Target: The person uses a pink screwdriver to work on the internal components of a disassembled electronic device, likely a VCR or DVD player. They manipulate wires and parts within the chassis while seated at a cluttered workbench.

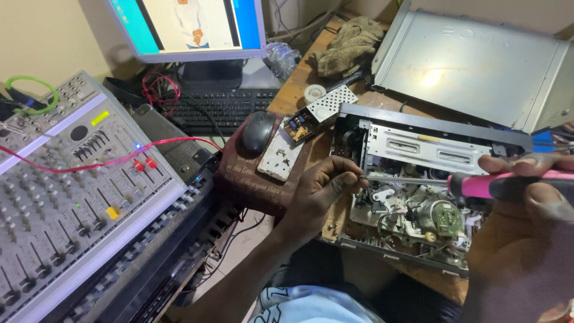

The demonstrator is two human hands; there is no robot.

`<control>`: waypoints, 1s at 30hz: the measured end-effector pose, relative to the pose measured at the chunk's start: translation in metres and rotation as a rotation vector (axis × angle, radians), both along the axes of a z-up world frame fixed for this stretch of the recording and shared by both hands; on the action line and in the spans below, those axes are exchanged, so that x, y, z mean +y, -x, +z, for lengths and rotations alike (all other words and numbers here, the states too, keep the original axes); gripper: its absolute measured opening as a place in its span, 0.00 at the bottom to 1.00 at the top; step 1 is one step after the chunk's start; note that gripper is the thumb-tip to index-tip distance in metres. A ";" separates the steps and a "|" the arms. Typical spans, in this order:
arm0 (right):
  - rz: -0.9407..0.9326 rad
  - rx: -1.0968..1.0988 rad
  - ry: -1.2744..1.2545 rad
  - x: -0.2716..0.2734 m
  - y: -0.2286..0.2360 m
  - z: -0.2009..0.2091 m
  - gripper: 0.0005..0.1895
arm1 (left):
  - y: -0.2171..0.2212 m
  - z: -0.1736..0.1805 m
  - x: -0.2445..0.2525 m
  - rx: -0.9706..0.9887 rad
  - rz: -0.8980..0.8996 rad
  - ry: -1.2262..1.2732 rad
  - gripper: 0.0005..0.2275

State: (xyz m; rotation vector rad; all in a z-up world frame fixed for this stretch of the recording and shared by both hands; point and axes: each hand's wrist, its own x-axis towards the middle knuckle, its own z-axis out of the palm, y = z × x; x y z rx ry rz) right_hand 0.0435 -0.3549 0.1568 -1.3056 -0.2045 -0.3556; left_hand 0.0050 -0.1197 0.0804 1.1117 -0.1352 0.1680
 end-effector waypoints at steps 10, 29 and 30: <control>-0.204 -0.220 0.549 -0.040 0.019 0.062 0.15 | -0.062 0.022 -0.070 0.100 -0.206 -0.008 0.10; -0.108 -0.245 0.402 -0.198 -0.056 0.018 0.35 | -0.129 0.047 -0.190 -0.103 -0.247 -0.803 0.16; -0.108 -0.231 0.432 -0.199 -0.060 0.010 0.35 | -0.126 0.049 -0.188 -0.128 -0.126 -1.028 0.16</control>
